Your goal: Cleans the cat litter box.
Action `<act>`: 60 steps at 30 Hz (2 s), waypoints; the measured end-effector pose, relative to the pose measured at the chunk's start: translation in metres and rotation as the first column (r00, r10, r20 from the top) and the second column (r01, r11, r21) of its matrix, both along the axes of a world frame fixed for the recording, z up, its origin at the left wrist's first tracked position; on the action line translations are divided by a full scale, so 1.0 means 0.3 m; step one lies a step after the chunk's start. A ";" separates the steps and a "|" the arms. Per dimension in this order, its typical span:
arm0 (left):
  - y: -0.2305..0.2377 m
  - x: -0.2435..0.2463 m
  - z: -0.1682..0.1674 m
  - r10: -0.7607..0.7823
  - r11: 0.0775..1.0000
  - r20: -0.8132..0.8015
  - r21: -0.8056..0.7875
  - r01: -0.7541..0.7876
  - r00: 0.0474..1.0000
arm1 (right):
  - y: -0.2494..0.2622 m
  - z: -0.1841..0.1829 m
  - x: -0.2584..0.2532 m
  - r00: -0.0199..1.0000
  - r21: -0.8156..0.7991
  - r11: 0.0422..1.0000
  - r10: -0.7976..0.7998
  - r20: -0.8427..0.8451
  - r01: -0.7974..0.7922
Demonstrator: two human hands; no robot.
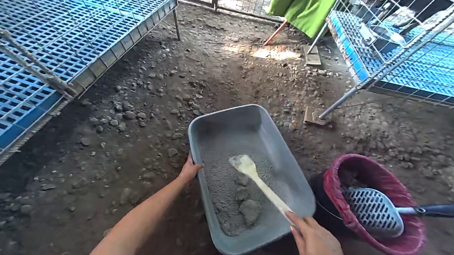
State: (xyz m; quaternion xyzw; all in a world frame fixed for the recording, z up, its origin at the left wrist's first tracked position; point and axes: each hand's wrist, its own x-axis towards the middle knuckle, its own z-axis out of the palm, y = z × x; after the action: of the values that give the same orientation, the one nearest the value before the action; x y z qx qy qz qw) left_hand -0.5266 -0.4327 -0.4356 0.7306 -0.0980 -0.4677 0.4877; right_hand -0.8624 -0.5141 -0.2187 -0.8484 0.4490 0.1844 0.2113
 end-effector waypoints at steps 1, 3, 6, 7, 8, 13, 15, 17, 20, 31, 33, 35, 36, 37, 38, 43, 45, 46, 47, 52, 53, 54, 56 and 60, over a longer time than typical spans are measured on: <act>0.002 0.001 -0.010 -0.013 1.000 -0.020 0.025 0.014 1.000 | 0.000 0.007 0.028 0.995 0.048 0.999 0.029 -0.091 -0.025; 0.001 -0.003 -0.012 -0.038 0.997 -0.030 0.070 0.040 0.999 | 0.027 0.015 0.082 0.969 0.135 0.988 0.109 -0.223 -0.080; -0.009 0.000 -0.006 -0.059 0.990 0.039 0.129 0.053 0.997 | 0.092 -0.041 0.181 0.935 0.249 0.958 0.213 -0.283 -0.143; -0.010 0.000 -0.006 -0.066 0.988 0.049 0.140 0.058 0.997 | 0.103 -0.085 0.222 0.936 0.267 0.952 0.225 -0.271 -0.151; -0.010 -0.005 -0.010 -0.066 0.988 0.043 0.141 0.059 0.997 | 0.102 -0.132 0.272 0.943 0.270 0.951 0.219 -0.252 -0.149; 0.011 0.004 -0.014 -0.045 0.995 -0.036 0.090 0.048 0.998 | -0.011 -0.254 0.561 0.976 0.200 0.974 0.141 -0.165 -0.107; 0.019 0.020 -0.015 -0.103 0.990 -0.026 0.095 0.105 0.994 | -0.009 -0.163 0.552 0.968 0.199 0.973 0.154 -0.198 -0.114; 0.030 0.027 -0.012 -0.142 0.983 -0.043 0.109 0.145 0.989 | 0.040 -0.061 0.466 0.948 0.224 0.964 0.200 -0.250 -0.144; 0.025 0.005 0.010 -0.087 0.989 -0.140 0.105 0.103 0.986 | 0.107 -0.079 0.410 0.926 0.273 0.947 0.249 -0.286 -0.170; 0.044 -0.027 0.021 0.034 0.997 -0.181 0.077 -0.020 0.983 | -0.047 -0.324 0.498 0.959 0.402 0.897 -0.254 0.127 0.184; 0.049 -0.025 0.014 0.035 0.997 -0.183 0.073 -0.022 0.983 | -0.050 -0.310 0.395 0.915 0.500 0.825 -0.377 0.144 0.262; 0.047 -0.017 0.008 0.021 0.996 -0.191 0.086 -0.005 0.981 | -0.016 -0.322 0.317 0.863 0.626 0.727 -0.478 0.167 0.281; 0.044 -0.017 0.006 0.008 0.995 -0.192 0.100 0.012 0.981 | 0.008 -0.338 0.303 0.846 0.673 0.691 -0.501 0.182 0.265; 0.044 -0.020 0.005 -0.004 0.994 -0.196 0.108 0.026 0.981 | 0.032 -0.364 0.308 0.846 0.699 0.673 -0.498 0.189 0.240; 0.046 -0.023 0.006 -0.014 0.993 -0.199 0.108 0.036 0.980 | 0.050 -0.400 0.330 0.856 0.707 0.675 -0.477 0.198 0.212; 0.052 -0.025 0.018 0.033 0.995 -0.192 0.094 -0.015 0.981 | 0.049 -0.570 0.500 0.824 0.590 0.780 -0.464 0.324 0.207; 0.050 -0.015 0.029 0.030 0.994 -0.180 0.107 -0.010 0.983 | 0.062 -0.600 0.510 0.787 0.560 0.789 -0.504 0.356 0.252; 0.045 -0.015 0.030 0.025 0.994 -0.171 0.107 -0.006 0.985 | 0.066 -0.604 0.512 0.773 0.553 0.786 -0.523 0.359 0.276; 0.042 -0.014 0.026 0.022 0.994 -0.160 0.107 -0.005 0.987 | 0.072 -0.607 0.512 0.757 0.554 0.777 -0.546 0.359 0.298; 0.034 -0.028 0.006 0.021 0.992 -0.086 0.129 -0.009 0.996 | 0.027 -0.610 0.508 0.687 0.563 0.736 -0.630 0.363 0.377; 0.034 -0.043 0.008 0.016 0.990 -0.078 0.141 -0.005 0.997 | 0.009 -0.604 0.505 0.661 0.566 0.717 -0.659 0.358 0.408; 0.036 -0.059 0.009 0.003 0.987 -0.073 0.159 0.008 0.997 | -0.011 -0.600 0.502 0.619 0.571 0.689 -0.699 0.358 0.447; 0.040 -0.088 0.006 -0.017 0.981 -0.074 0.194 0.031 0.997 | -0.065 -0.586 0.491 0.520 0.587 0.621 -0.774 0.360 0.518; 0.049 -0.102 -0.003 0.029 0.983 -0.112 0.186 -0.008 0.993 | -0.135 -0.448 0.406 0.501 0.678 0.538 -0.819 0.280 0.501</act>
State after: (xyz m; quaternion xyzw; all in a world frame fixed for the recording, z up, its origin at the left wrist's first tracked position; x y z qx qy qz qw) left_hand -0.5572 -0.4178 -0.4365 0.7457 -0.0193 -0.5113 0.4269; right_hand -0.7405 -0.5548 -0.3532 -0.5186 0.5977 -0.0668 0.6078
